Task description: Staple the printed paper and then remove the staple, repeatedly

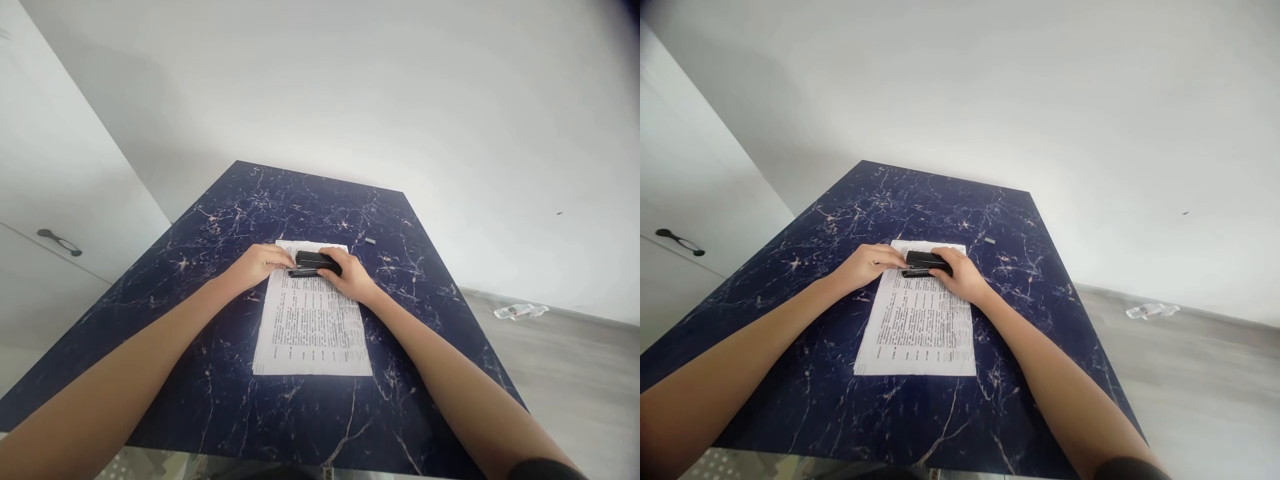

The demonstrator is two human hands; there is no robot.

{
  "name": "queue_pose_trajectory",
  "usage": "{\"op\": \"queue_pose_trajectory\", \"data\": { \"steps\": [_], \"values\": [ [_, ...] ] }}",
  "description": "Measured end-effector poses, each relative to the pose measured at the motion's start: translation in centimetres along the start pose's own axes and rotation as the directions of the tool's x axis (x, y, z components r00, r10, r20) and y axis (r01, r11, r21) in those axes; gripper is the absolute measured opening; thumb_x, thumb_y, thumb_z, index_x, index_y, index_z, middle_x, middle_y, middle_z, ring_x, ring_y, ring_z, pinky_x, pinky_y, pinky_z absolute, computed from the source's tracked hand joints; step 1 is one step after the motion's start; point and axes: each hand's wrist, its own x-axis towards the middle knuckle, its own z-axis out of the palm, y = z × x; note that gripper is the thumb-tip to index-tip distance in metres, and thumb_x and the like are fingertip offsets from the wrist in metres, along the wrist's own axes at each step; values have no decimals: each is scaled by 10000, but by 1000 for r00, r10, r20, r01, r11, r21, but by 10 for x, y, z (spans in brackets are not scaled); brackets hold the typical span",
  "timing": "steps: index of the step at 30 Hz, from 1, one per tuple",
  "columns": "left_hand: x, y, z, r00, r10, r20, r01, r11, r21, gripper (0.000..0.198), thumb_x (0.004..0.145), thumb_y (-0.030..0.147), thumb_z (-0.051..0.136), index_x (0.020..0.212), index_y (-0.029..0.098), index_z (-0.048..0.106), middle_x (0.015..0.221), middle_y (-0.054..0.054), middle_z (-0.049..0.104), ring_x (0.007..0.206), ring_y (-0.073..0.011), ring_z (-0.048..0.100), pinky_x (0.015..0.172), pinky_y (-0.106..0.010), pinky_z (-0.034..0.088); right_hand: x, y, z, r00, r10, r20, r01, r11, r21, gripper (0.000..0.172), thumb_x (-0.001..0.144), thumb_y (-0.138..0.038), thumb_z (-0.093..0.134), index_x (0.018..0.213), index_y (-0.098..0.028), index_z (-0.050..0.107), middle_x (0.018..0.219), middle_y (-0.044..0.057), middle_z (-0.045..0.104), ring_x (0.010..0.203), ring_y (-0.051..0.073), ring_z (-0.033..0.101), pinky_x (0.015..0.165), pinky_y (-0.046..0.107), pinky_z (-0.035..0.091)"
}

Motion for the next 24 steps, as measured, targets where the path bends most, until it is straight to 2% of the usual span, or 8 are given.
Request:
{"op": "queue_pose_trajectory", "data": {
  "steps": [6,11,16,18,21,24],
  "values": [
    [2,-5,-1,996,76,53,-80,994,78,313,1015,243,515,959,288,819,1034,-44,803,964,-208,733,945,-418,528,0,1,1,1000,-7,-5,7,1000,-1,351,986,-327,631,1320,-241,570,1211,110,690,1103,277,661,961,487,542],
    [1,0,-2,996,83,11,-84,990,115,291,1022,272,535,927,270,810,1004,-41,810,950,-212,740,935,-424,495,0,5,2,998,4,-58,-3,1000,13,377,956,-349,684,1317,-257,625,1221,93,723,1093,270,689,975,487,551],
    [1,8,0,1000,31,4,-31,982,185,291,1021,257,527,878,247,780,965,-25,811,918,-201,738,965,-432,470,0,5,1,997,43,-68,-37,996,78,406,929,-370,710,1310,-234,675,1258,107,732,1146,275,702,1022,473,555],
    [1,11,3,999,-2,-35,9,976,217,259,1005,223,540,862,238,755,931,-17,809,902,-198,734,960,-423,476,0,4,1,996,50,-78,-43,995,90,415,916,-367,724,1303,-221,684,1260,109,735,1150,275,705,1029,466,556],
    [2,15,6,989,-106,-106,128,968,217,162,977,171,563,952,234,710,913,-12,809,905,-199,733,929,-395,509,0,3,1,994,62,-85,-53,994,96,422,897,-350,745,1293,-212,693,1260,111,739,1139,276,714,1024,459,561],
    [4,19,8,983,-143,-113,164,965,204,160,973,136,548,1013,225,675,933,-24,811,917,-202,742,933,-395,528,0,1,0,994,80,-80,-72,993,96,415,888,-360,751,1272,-209,706,1224,112,754,1085,280,732,986,462,579]
  ]
}}
